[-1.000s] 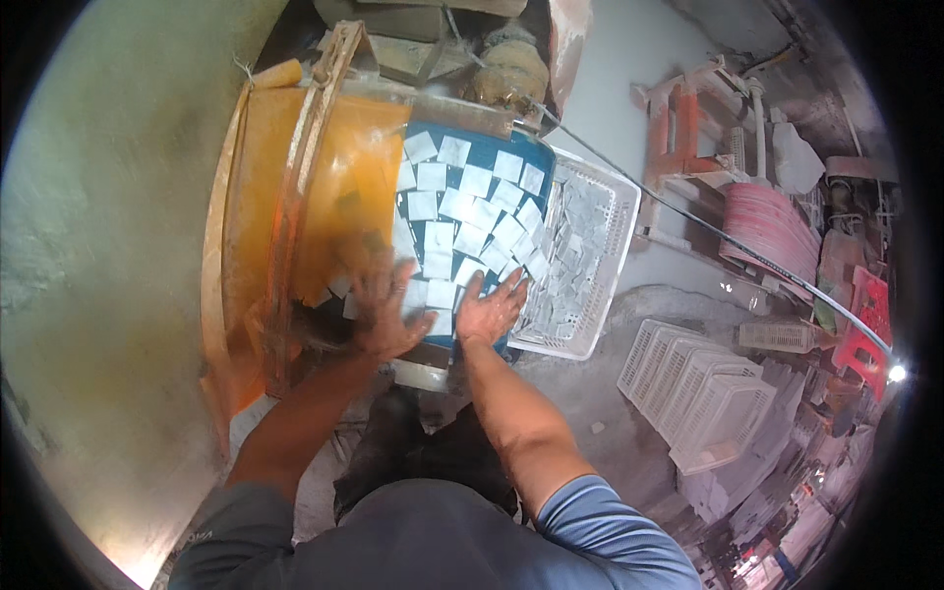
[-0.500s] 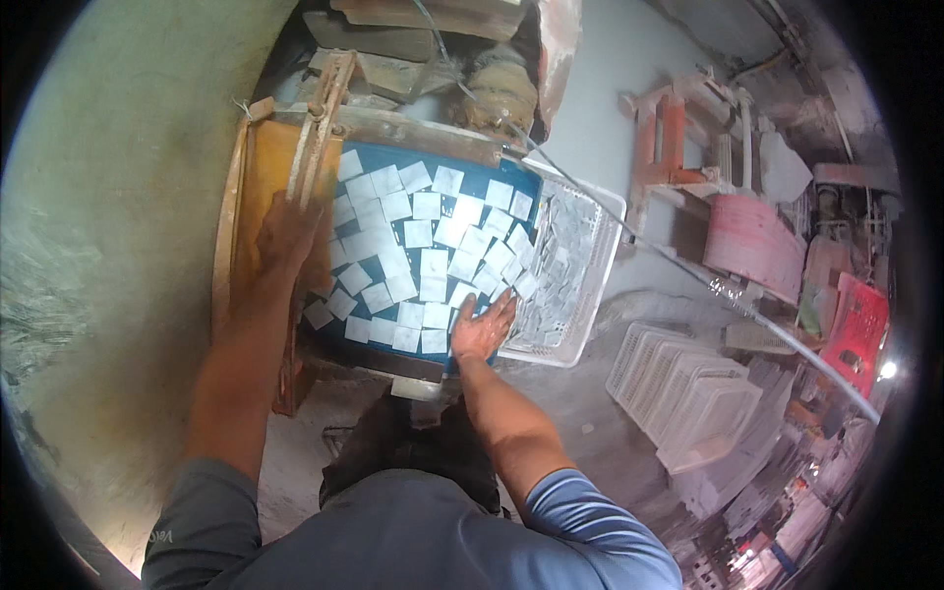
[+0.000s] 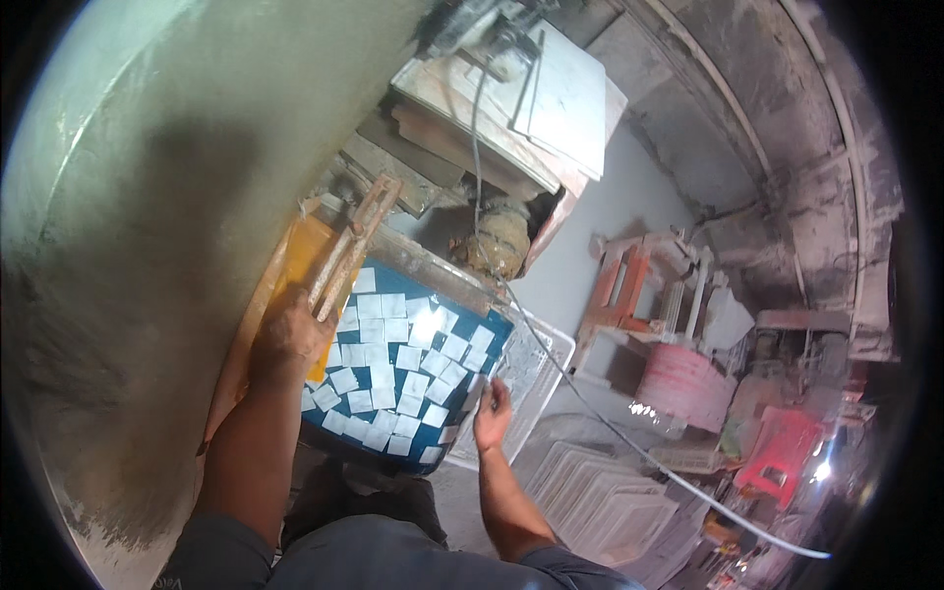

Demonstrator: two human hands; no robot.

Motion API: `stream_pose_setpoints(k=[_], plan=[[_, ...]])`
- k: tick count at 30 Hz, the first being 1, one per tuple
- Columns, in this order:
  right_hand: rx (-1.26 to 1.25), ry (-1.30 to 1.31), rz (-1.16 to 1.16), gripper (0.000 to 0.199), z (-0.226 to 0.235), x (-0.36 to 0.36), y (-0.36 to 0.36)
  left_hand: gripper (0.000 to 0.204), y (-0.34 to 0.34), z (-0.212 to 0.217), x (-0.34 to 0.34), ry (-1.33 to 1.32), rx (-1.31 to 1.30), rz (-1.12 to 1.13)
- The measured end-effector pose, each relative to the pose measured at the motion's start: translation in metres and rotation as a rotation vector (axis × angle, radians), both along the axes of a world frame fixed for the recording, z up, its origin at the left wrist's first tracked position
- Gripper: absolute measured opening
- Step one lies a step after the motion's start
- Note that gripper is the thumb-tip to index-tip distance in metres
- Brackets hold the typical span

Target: The person repeatedly picks up small square tiles from a large pile and places them into a metal tray. A coworker wearing yellow gloves assists by arranging the tiles in the tray. The person then moves the filled tray to a nearby area.

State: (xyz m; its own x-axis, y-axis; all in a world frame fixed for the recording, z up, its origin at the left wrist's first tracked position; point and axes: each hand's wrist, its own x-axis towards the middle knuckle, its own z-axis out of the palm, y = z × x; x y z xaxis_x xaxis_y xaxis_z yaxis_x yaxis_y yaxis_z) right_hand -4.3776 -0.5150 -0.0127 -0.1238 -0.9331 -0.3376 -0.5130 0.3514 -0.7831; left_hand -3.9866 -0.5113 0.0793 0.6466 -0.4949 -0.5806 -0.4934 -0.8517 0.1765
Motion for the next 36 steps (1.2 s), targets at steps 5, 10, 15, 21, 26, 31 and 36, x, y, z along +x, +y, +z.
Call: stream_pose_setpoints(k=[5,10,15,21,26,31,36], plan=[[-0.488,-0.294,0.249,0.046,0.129,0.147,-0.244,0.063,0.014,-0.031,0.009,0.008,-0.086,0.008],[-0.144,-1.296,-0.012,0.043,0.219,0.268,-0.534,0.059,0.005,-0.025,0.011,-0.05,-0.014,-0.072],[0.047,-1.228,0.673,0.062,0.218,0.355,-0.494,0.054,0.018,-0.015,0.009,0.024,-0.009,0.065],[-0.131,-0.949,0.436,0.071,0.187,0.174,-0.339,0.058,0.01,-0.034,0.009,-0.007,-0.116,-0.012],[0.336,-0.963,0.329,0.088,0.166,0.023,-0.072,0.063,0.007,-0.026,0.011,-0.009,-0.093,-0.032],[0.631,-0.663,0.023,0.047,0.207,-0.074,0.117,0.062,0.015,-0.028,0.015,-0.023,-0.117,-0.014],[0.772,-0.31,-0.066,0.031,0.246,-0.101,0.202,0.063,0.022,-0.02,0.012,0.001,-0.211,-0.073]])
